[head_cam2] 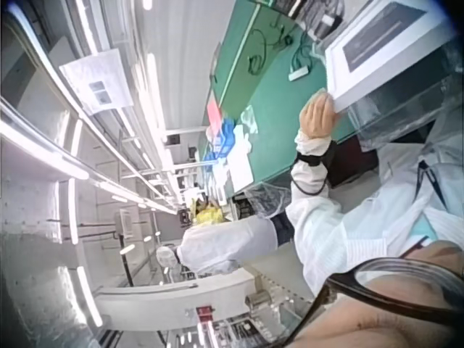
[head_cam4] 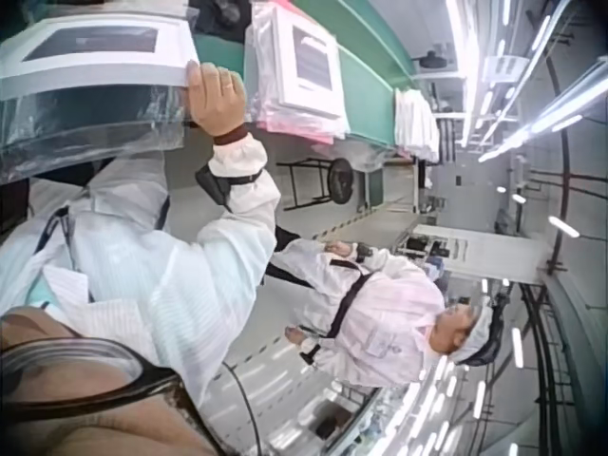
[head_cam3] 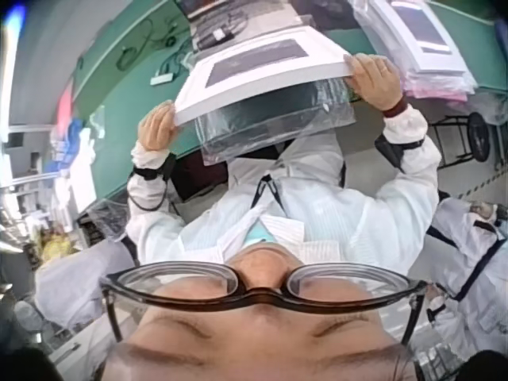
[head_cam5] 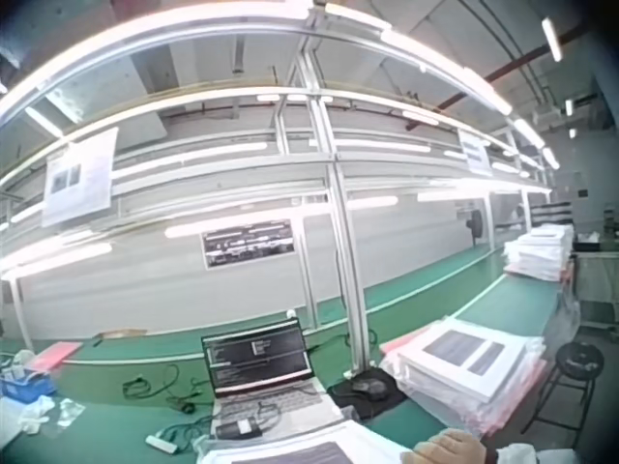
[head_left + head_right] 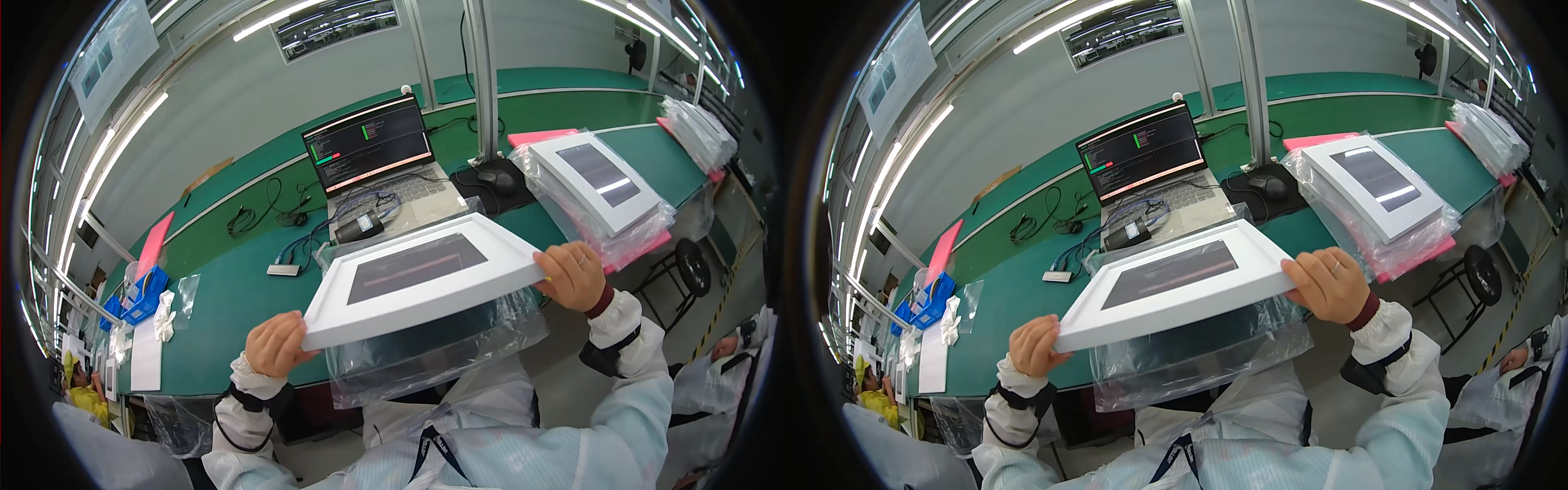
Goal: The recorder is setting up and testing an electronic display panel using a laptop and a hardware interface.
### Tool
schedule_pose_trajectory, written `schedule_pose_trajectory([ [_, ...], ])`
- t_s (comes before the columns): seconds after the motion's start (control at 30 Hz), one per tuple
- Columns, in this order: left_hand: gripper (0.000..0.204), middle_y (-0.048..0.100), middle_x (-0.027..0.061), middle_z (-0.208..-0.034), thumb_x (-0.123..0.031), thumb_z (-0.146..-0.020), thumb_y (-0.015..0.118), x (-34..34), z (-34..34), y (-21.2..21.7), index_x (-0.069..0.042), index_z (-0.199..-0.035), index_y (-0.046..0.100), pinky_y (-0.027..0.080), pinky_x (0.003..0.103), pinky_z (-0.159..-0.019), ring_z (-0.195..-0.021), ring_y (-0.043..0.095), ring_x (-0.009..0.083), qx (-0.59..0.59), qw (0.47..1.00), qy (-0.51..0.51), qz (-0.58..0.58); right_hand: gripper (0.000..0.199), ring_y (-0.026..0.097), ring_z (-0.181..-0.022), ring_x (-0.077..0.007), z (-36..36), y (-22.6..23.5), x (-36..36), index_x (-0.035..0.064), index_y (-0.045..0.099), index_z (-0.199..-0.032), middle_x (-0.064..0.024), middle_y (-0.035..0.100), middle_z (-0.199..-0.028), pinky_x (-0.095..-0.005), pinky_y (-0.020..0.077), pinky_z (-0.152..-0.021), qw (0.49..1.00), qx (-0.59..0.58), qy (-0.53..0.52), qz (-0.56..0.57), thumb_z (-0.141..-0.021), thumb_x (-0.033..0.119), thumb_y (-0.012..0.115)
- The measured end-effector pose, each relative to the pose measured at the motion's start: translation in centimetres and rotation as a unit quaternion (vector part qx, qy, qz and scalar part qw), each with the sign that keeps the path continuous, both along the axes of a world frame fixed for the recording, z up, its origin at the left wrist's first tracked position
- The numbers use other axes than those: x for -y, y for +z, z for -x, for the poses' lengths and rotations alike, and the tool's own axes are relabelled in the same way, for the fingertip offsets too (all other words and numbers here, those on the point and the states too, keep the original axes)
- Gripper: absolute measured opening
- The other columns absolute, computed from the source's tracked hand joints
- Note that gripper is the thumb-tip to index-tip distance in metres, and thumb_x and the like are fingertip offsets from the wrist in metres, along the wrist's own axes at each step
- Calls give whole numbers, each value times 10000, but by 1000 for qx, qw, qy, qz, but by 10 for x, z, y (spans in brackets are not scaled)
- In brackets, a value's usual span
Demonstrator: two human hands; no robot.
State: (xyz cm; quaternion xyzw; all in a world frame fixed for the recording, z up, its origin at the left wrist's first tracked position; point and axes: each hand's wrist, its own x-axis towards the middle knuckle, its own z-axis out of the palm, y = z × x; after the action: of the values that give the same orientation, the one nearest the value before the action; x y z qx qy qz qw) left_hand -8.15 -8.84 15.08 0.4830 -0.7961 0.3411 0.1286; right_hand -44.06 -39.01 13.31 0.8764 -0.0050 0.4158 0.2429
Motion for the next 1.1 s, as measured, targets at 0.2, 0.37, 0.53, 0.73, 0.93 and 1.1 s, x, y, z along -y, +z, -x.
schedule_pose_trajectory([
  [0.2, 362, 597, 163, -934, -167, -768, 678, 19, -13, 10, 3, -1048, 523, 493, 345, -677, -795, 603, 301, -207, 975, 54, 56, 490, 541, -747, -261, -29, 25, 14, 47, 526, -1107, -87, 528, -916, -332, 450, -644, 986, 63, 24, -150, -677, 174, 722],
  [0.37, 291, 554, 137, -945, -138, -804, 637, 40, -16, 23, 23, -1018, 523, 462, 298, -762, -849, 561, 226, -322, 943, 61, 55, 463, 522, -698, -189, -49, 21, 25, 70, 513, -1161, -70, 529, -842, -294, 428, -620, 893, 130, 88, -421, -750, 184, 693],
  [0.53, 329, 502, 60, -956, -238, -851, 623, 52, -26, 29, 25, -1013, 510, 430, 254, -781, -873, 521, 136, -471, 880, 41, 33, 424, 494, -670, -159, -64, 15, 48, 47, 505, -1169, -56, 509, -818, -262, 401, -581, 880, 101, 119, -449, -790, 166, 653],
  [0.73, 322, 514, 61, -945, -239, -823, 659, 62, -36, 28, 12, -980, 532, 445, 260, -786, -850, 539, 142, -525, 849, 23, 46, 353, 485, -659, -141, -83, 6, 59, 23, 502, -1132, -68, 495, -886, -257, 399, -575, 856, 116, 141, -484, -817, 131, 617],
  [0.93, 355, 500, 52, -955, -275, -832, 651, 64, -34, 23, 11, -1001, 525, 423, 250, -805, -877, 515, 126, -558, 827, 14, 67, 296, 441, -620, -143, -90, 4, 56, 25, 476, -1109, -68, 483, -792, -262, 388, -572, 858, 131, 119, -483, -862, 155, 575],
  [1.1, 398, 499, 42, -1001, -314, -868, 600, 80, -30, 4, 12, -1070, 497, 381, 239, -812, -907, 483, 116, -582, 805, -17, 115, 294, 411, -607, -135, -93, 1, 59, 19, 462, -1123, -52, 467, -755, -258, 370, -576, 863, 156, 113, -468, -887, 169, 551],
])
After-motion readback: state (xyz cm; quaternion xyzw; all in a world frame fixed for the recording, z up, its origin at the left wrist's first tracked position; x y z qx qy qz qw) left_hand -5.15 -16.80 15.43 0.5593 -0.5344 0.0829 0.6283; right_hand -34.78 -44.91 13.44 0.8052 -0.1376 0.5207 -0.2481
